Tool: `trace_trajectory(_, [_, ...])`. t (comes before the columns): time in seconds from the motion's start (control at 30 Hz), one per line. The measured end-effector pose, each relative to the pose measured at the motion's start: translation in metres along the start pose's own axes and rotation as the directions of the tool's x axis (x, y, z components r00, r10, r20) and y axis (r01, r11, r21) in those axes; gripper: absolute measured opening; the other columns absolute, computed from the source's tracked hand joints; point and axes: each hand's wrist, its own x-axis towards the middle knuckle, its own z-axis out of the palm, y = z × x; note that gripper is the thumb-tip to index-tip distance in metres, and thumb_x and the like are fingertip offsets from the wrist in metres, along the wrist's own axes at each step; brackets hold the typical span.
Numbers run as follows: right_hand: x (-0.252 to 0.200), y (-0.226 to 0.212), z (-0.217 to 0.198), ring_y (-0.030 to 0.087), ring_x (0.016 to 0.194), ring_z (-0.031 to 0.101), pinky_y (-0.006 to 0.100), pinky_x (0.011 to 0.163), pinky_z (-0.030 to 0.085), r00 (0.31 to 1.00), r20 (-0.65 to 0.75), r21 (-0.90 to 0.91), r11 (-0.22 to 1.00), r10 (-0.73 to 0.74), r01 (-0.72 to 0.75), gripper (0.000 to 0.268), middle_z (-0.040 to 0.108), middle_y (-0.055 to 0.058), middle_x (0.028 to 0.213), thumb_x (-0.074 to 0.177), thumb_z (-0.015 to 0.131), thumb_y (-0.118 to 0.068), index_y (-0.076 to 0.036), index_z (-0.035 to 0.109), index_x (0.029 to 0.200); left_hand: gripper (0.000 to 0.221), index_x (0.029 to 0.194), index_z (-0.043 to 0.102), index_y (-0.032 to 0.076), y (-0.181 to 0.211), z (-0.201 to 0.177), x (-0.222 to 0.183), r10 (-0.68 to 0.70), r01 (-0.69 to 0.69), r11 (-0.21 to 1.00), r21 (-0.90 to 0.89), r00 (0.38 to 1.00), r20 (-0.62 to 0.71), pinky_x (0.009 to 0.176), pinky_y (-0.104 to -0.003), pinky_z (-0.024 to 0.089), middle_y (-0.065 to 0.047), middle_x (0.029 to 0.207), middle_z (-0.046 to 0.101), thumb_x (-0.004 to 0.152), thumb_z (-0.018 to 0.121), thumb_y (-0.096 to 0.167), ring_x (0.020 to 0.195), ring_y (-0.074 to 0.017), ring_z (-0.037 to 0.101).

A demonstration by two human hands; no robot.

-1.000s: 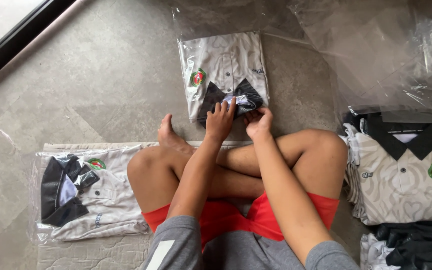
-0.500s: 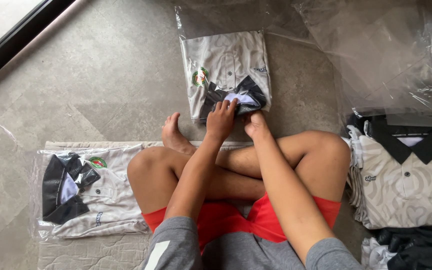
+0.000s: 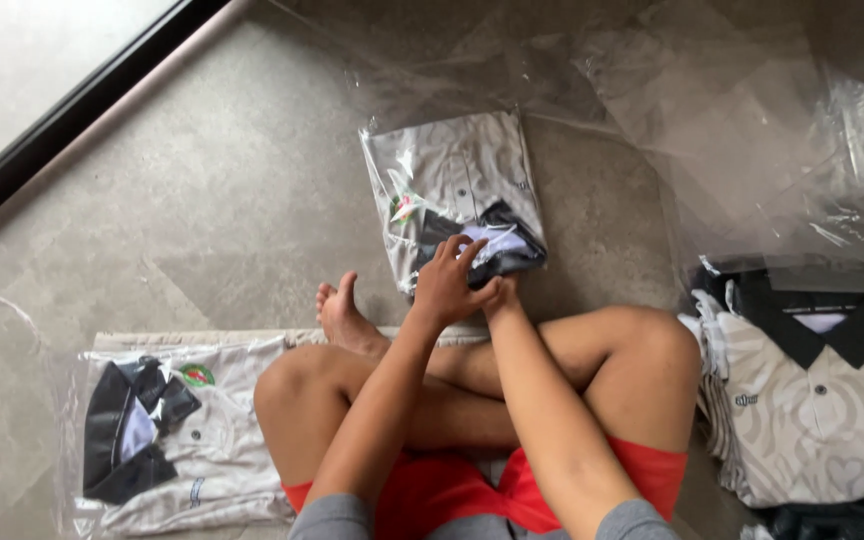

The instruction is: Folding a polo shirt and inserting it into a clear plastic bag for packaging.

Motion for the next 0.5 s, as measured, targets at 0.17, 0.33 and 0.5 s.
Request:
trace_trajectory(0.17, [0.004,-0.022,0.011,0.027,0.09,0.046,0.04,0.078,0.027,0.999,0.021,0.073,0.997,-0.024,0.022,0.021,0.054,0.003,0.096,0.078,0.047,-0.019,-0.018,0.055,0.096,0.048,0.128,0.052,0.015,0.007,-0.004,0.016,0.03,-0.028,0.999,-0.043,0.999,0.039,0.094,-0.05,0.04,-0.015,0.133,0.042,0.088,0.05,0.04,0.123,-0.0332,0.043])
trace_trajectory(0.33, [-0.004,-0.034,-0.036,0.027,0.094,0.045,0.041,0.081,0.027,0.999,0.031,0.126,0.992,-0.023,0.019,0.022,0.053,0.003,0.1,0.079,0.046,-0.021,-0.018,0.054,0.099,0.052,0.136,0.042,0.018,0.013,-0.014,0.029,0.003,0.035,0.989,-0.143,0.966,0.26,0.104,-0.054,0.027,-0.015,0.146,0.027,0.09,0.042,0.044,0.135,-0.0317,0.026])
trace_trajectory(0.5, [-0.011,-0.038,-0.057,0.027,0.097,0.044,0.041,0.083,0.026,0.999,0.033,0.191,0.982,-0.022,0.016,0.024,0.052,0.004,0.103,0.08,0.045,-0.023,-0.017,0.053,0.102,0.062,0.14,0.034,0.017,0.017,-0.021,0.038,-0.023,0.1,0.978,-0.183,0.925,0.38,0.106,-0.053,0.023,-0.018,0.149,0.019,0.088,0.04,0.051,0.137,-0.0327,0.019])
